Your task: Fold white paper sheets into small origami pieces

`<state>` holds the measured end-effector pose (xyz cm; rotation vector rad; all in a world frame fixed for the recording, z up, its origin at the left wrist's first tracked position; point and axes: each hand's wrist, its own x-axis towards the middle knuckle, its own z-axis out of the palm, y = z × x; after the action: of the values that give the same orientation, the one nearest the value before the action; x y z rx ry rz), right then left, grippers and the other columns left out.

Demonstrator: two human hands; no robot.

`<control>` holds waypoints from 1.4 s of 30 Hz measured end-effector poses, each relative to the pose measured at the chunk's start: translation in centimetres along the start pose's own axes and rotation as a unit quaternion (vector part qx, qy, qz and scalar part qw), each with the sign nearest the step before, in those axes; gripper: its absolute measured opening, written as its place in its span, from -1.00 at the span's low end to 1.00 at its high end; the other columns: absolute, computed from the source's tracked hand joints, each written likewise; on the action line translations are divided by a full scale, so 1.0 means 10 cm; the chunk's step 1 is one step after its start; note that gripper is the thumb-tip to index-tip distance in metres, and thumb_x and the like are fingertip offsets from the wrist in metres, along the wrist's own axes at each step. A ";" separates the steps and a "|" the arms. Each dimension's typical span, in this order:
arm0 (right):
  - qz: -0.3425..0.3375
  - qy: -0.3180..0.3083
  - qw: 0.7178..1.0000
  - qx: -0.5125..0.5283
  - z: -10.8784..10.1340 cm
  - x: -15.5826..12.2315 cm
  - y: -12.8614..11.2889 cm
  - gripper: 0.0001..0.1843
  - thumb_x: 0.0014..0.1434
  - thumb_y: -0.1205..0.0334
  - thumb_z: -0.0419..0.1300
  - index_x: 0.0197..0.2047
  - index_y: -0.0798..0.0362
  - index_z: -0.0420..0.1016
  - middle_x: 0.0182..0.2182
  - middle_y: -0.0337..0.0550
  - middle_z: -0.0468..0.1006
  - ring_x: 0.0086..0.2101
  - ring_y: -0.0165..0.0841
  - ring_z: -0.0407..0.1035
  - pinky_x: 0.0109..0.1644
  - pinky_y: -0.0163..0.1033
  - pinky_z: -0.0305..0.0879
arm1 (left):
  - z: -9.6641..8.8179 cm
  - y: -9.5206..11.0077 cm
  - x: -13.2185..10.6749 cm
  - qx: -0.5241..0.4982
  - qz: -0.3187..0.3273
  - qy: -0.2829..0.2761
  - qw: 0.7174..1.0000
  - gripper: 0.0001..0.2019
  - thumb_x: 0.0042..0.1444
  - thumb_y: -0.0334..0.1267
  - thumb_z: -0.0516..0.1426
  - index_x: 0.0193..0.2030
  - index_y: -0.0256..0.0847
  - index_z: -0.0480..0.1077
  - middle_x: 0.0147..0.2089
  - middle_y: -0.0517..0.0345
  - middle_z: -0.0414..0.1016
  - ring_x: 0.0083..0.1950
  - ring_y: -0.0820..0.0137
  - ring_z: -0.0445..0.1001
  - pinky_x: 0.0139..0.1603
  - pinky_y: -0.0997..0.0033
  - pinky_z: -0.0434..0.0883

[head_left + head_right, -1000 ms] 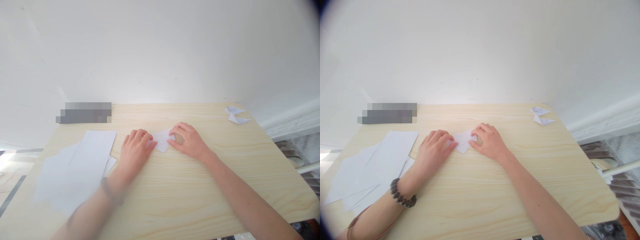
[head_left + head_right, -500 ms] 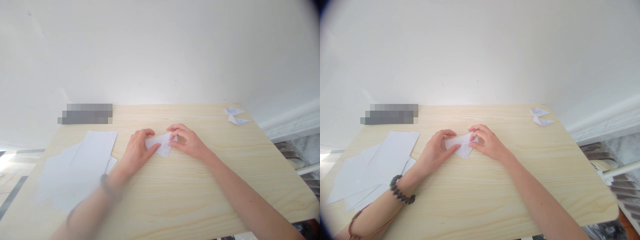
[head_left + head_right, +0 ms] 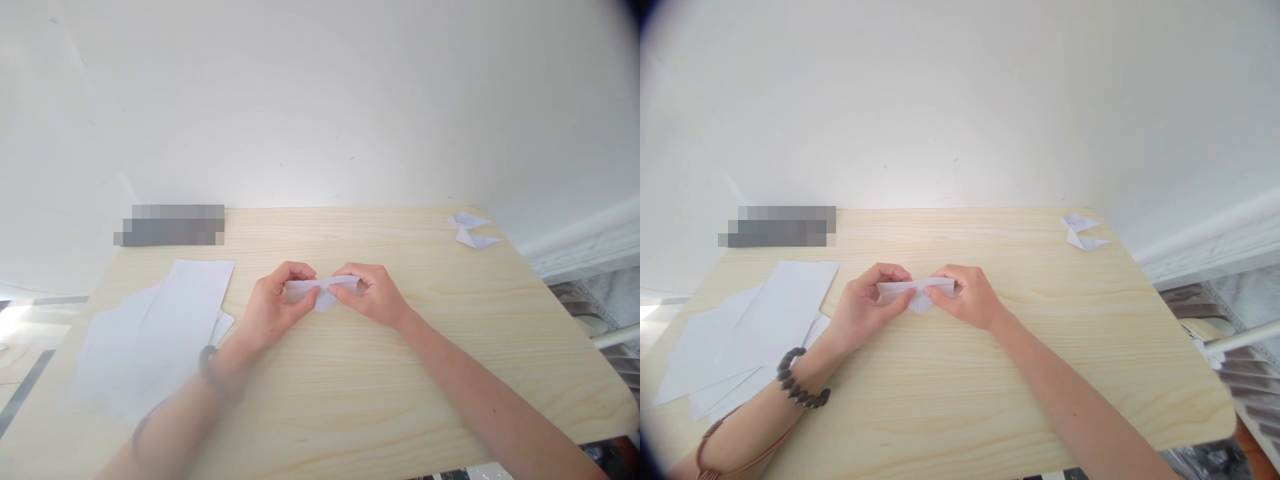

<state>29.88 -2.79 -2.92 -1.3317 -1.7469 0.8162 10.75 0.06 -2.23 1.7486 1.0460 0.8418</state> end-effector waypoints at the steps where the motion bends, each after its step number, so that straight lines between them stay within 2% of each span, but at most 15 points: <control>1: -0.007 -0.002 1.000 -0.010 -0.01 0.00 0.00 -0.88 0.06 0.20 0.19 -0.41 0.08 0.43 -0.50 -0.23 0.47 -0.49 -0.47 0.30 -0.45 -0.36 0.19 | 0.00 0.01 0.00 0.013 -0.004 0.000 1.000 -0.81 0.02 -0.21 0.16 -0.22 -0.19 0.33 -0.24 0.17 0.43 -0.27 0.43 0.40 -0.31 0.50 0.34; 5: -0.075 0.030 0.996 -0.040 0.00 -0.01 0.00 -0.90 0.05 0.24 0.19 -0.40 0.10 0.46 -0.49 -0.22 0.48 -0.48 -0.48 0.31 -0.42 -0.36 0.20 | -0.01 0.03 -0.01 0.055 -0.019 0.001 0.998 -0.80 0.02 -0.16 0.16 -0.24 -0.18 0.36 -0.31 0.21 0.45 -0.40 0.48 0.37 -0.43 0.53 0.29; 8: -0.115 0.044 0.991 -0.056 0.04 -0.01 0.00 -0.90 0.07 0.26 0.17 -0.40 0.10 0.47 -0.50 -0.21 0.48 -0.48 -0.48 0.32 -0.39 -0.36 0.22 | 0.01 0.07 -0.03 0.059 -0.016 0.011 0.998 -0.81 0.00 -0.17 0.17 -0.27 -0.19 0.37 -0.31 0.21 0.47 -0.36 0.47 0.39 -0.40 0.54 0.30; 11: -0.125 0.046 0.989 -0.062 0.06 -0.02 -0.02 -0.89 0.08 0.27 0.16 -0.41 0.10 0.47 -0.50 -0.20 0.48 -0.47 -0.47 0.33 -0.37 -0.36 0.23 | 0.03 0.11 -0.04 0.054 -0.032 0.022 0.998 -0.81 -0.02 -0.18 0.18 -0.27 -0.20 0.38 -0.33 0.21 0.48 -0.39 0.47 0.40 -0.42 0.55 0.31; 15: -0.102 0.045 0.992 -0.057 0.04 -0.01 -0.01 -0.89 0.07 0.26 0.17 -0.43 0.10 0.48 -0.51 -0.21 0.48 -0.50 -0.48 0.31 -0.41 -0.36 0.20 | 0.03 0.12 -0.03 0.063 -0.067 0.026 0.995 -0.81 -0.02 -0.18 0.16 -0.26 -0.20 0.39 -0.37 0.22 0.49 -0.46 0.48 0.39 -0.50 0.55 0.27; 21: -0.035 0.006 0.999 -0.014 -0.09 0.00 0.04 -0.88 0.05 0.23 0.20 -0.43 0.11 0.49 -0.53 -0.22 0.47 -0.51 -0.48 0.29 -0.46 -0.37 0.14 | -0.01 0.03 -0.02 0.026 -0.095 0.009 0.995 -0.75 -0.01 -0.18 0.16 -0.15 -0.16 0.39 -0.26 0.14 0.57 -0.39 0.42 0.46 -0.43 0.51 0.31; 26: 0.021 -0.041 0.998 0.039 -0.20 0.01 0.07 -0.82 0.04 0.18 0.21 -0.46 0.13 0.48 -0.58 -0.24 0.40 -0.56 -0.51 0.19 -0.53 -0.38 0.04 | -0.03 0.00 -0.01 -0.065 -0.120 -0.051 0.989 -0.64 0.02 -0.19 0.15 -0.01 -0.16 0.35 -0.22 0.10 0.58 -0.33 0.40 0.48 -0.40 0.52 0.33; 30: 0.046 -0.081 0.994 0.063 -0.26 0.01 0.12 -0.77 0.04 0.12 0.21 -0.46 0.14 0.46 -0.58 -0.25 0.35 -0.56 -0.51 0.15 -0.54 -0.37 0.02 | -0.07 0.01 0.02 -0.123 -0.138 -0.120 0.975 -0.55 0.03 -0.28 0.12 0.11 -0.18 0.26 -0.26 0.13 0.57 -0.48 0.53 0.37 -0.52 0.58 0.23; 33: 0.048 -0.083 0.994 0.060 -0.27 0.01 0.14 -0.74 0.03 0.10 0.21 -0.51 0.14 0.43 -0.61 -0.28 0.30 -0.57 -0.52 0.12 -0.54 -0.38 0.00 | -0.12 0.01 0.04 -0.146 -0.130 -0.149 0.969 -0.48 0.03 -0.34 0.08 0.18 -0.20 0.15 -0.35 0.18 0.54 -0.54 0.57 0.28 -0.56 0.59 0.15; 36: 0.045 -0.068 0.996 0.042 -0.25 0.00 0.13 -0.74 0.03 0.12 0.20 -0.54 0.13 0.39 -0.63 -0.30 0.28 -0.59 -0.54 0.10 -0.56 -0.39 -0.02 | -0.14 0.02 0.04 -0.142 -0.098 -0.166 0.971 -0.45 0.05 -0.36 0.05 0.22 -0.17 0.06 -0.28 0.16 0.53 -0.46 0.52 0.34 -0.49 0.55 0.20; 39: 0.039 -0.047 0.998 0.018 -0.21 0.00 0.10 -0.78 0.03 0.15 0.19 -0.52 0.13 0.41 -0.63 -0.29 0.32 -0.59 -0.53 0.14 -0.57 -0.40 0.00 | -0.12 0.05 0.02 -0.099 -0.073 -0.163 0.979 -0.56 0.07 -0.29 0.06 0.13 -0.18 0.19 -0.24 0.11 0.52 -0.35 0.44 0.41 -0.40 0.49 0.28; 42: 0.024 -0.029 0.999 0.005 -0.14 -0.02 0.05 -0.84 0.01 0.19 0.20 -0.49 0.12 0.44 -0.61 -0.28 0.37 -0.58 -0.52 0.19 -0.56 -0.40 0.04 | -0.07 0.07 0.01 -0.030 -0.075 -0.137 0.987 -0.73 0.04 -0.16 0.11 -0.13 -0.20 0.41 -0.30 0.13 0.51 -0.36 0.40 0.42 -0.40 0.49 0.29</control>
<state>31.34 -2.80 -2.69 -1.3600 -1.7589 0.8973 10.41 0.18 -1.31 1.6557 0.9444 0.5160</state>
